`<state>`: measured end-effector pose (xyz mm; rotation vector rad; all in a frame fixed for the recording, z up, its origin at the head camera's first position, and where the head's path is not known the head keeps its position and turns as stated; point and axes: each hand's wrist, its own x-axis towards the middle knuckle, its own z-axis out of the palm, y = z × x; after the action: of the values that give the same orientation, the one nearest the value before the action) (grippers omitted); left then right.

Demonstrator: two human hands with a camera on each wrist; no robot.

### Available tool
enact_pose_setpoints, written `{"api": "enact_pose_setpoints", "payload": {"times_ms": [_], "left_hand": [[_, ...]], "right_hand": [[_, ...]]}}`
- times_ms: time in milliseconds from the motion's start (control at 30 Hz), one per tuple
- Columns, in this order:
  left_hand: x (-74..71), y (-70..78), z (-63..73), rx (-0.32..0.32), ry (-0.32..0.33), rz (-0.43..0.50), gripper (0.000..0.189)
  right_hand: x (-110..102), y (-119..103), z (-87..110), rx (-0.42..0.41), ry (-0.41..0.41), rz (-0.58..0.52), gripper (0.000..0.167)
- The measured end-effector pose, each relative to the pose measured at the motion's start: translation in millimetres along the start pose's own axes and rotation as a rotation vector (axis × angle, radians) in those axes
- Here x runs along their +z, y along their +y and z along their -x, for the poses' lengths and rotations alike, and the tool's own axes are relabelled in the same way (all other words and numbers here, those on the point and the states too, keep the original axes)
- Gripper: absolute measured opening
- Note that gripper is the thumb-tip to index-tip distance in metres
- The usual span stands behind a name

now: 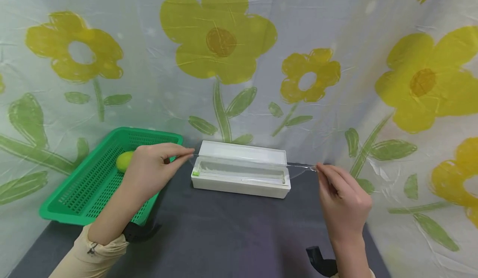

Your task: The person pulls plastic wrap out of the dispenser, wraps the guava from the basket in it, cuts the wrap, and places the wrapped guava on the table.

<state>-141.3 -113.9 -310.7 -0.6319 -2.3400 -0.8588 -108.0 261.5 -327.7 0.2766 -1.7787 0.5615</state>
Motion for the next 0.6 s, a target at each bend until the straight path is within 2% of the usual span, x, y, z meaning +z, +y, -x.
{"api": "enact_pose_setpoints", "payload": {"times_ms": [200, 333, 400, 500, 600], "left_hand": [[-6.4, 9.9, 17.5, 0.034, -0.021, 0.002, 0.021], [-6.4, 16.1, 29.2, 0.055, 0.002, 0.001, 0.023], [-5.2, 17.7, 34.8, 0.077, 0.019, 0.002, 0.025], [-3.3, 17.6, 42.7, 0.125, 0.034, 0.005, 0.027], [-2.3, 15.3, 50.0, 0.171, 0.044, 0.014, 0.029]], "right_hand": [[-19, -9, 9.8, -0.012, -0.022, 0.017, 0.006], [-30, -14, 18.9, -0.023, -0.048, 0.01, 0.042], [-34, -17, 23.2, -0.019, -0.044, -0.003, 0.053], [-41, -20, 29.0, -0.024, -0.042, -0.011, 0.057], [-46, -20, 34.5, -0.08, -0.03, -0.024, 0.057]]}}
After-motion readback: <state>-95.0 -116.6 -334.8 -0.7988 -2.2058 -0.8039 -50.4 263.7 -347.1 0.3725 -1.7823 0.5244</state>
